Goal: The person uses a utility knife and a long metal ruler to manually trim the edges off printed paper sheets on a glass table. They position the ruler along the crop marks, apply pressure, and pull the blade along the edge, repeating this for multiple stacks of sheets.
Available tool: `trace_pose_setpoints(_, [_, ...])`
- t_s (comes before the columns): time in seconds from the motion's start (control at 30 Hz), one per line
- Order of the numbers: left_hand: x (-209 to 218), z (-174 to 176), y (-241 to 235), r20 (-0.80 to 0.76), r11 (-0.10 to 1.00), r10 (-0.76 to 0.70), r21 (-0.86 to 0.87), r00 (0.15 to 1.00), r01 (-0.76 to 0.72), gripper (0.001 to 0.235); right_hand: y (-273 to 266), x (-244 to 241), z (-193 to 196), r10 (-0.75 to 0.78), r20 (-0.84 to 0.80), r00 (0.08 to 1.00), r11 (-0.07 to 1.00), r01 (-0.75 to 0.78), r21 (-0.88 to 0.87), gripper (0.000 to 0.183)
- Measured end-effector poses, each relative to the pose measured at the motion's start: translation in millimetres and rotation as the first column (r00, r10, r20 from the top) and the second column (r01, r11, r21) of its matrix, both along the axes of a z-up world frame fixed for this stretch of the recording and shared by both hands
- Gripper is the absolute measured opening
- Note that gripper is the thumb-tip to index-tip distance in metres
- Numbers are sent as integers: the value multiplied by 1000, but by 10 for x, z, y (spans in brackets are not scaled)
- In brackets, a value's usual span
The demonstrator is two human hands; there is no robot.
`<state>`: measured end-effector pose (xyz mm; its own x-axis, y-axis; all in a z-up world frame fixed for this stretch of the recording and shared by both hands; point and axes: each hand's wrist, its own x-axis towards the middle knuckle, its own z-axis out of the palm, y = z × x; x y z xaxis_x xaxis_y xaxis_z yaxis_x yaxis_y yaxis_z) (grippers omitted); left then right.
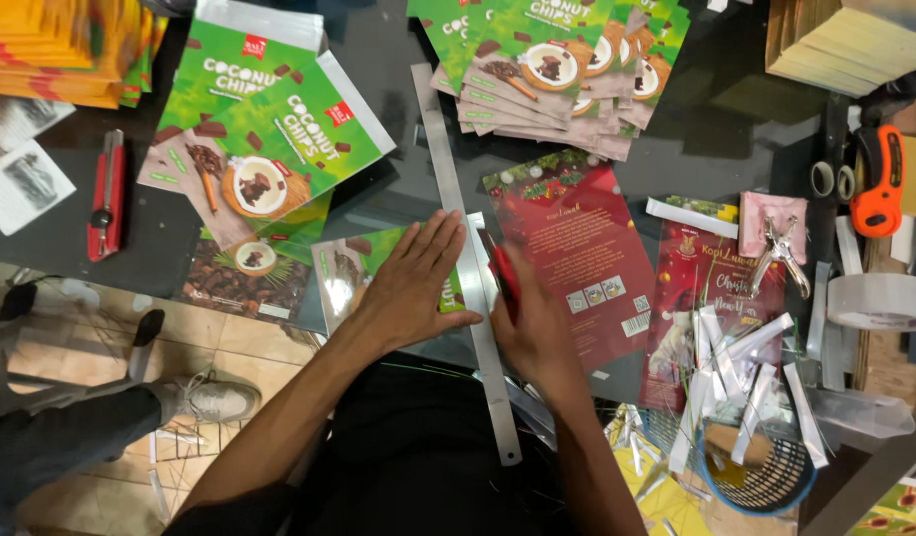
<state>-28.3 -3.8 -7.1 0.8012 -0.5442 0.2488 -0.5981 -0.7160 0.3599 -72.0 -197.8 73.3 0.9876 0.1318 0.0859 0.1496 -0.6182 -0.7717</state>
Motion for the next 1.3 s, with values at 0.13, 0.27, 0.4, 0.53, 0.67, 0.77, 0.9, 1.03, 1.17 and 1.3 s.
trace_pose_setpoints(0.13, [44,128,-15,-117,994,-32,96,993,43,130,159,298,-141,3,-189,982,946,-64,-317,60])
trace_pose_setpoints(0.27, [60,346,-81,-268,967,-17,240,963,84,142,194,314,-319,66,-125,990,826,-125,-549,65])
trace_pose_setpoints(0.4, [103,380,-181,-299,941,-2,322,954,102,133,139,138,-614,111,-19,994,759,-97,-644,72])
trace_pose_setpoints(0.53, [92,127,-315,-208,872,53,486,977,56,143,-26,-640,-628,57,-147,988,830,-128,-543,71])
trace_pose_setpoints(0.67, [102,-15,-410,-71,801,103,597,992,-40,162,-429,-1685,-826,-36,-404,914,914,-133,-383,77])
trace_pose_setpoints(0.77, [117,47,-405,-205,820,112,572,972,26,158,-698,-1785,-617,-91,-507,857,991,29,-129,66])
trace_pose_setpoints(0.9, [-291,1084,-436,-830,975,-32,95,556,199,112,-865,-1900,-568,-554,-532,640,820,531,-215,51])
trace_pose_setpoints(1.03, [-609,848,-290,-514,627,-764,-452,389,634,52,-735,-1637,-441,-570,-500,652,691,709,138,43])
trace_pose_setpoints(1.17, [-280,497,265,-528,916,-387,-124,756,382,90,-536,-1388,-727,-214,-547,809,795,470,384,29])
trace_pose_setpoints(1.3, [-20,283,722,-364,949,-271,52,891,310,75,-374,-1206,-684,-163,-556,815,868,387,313,34])
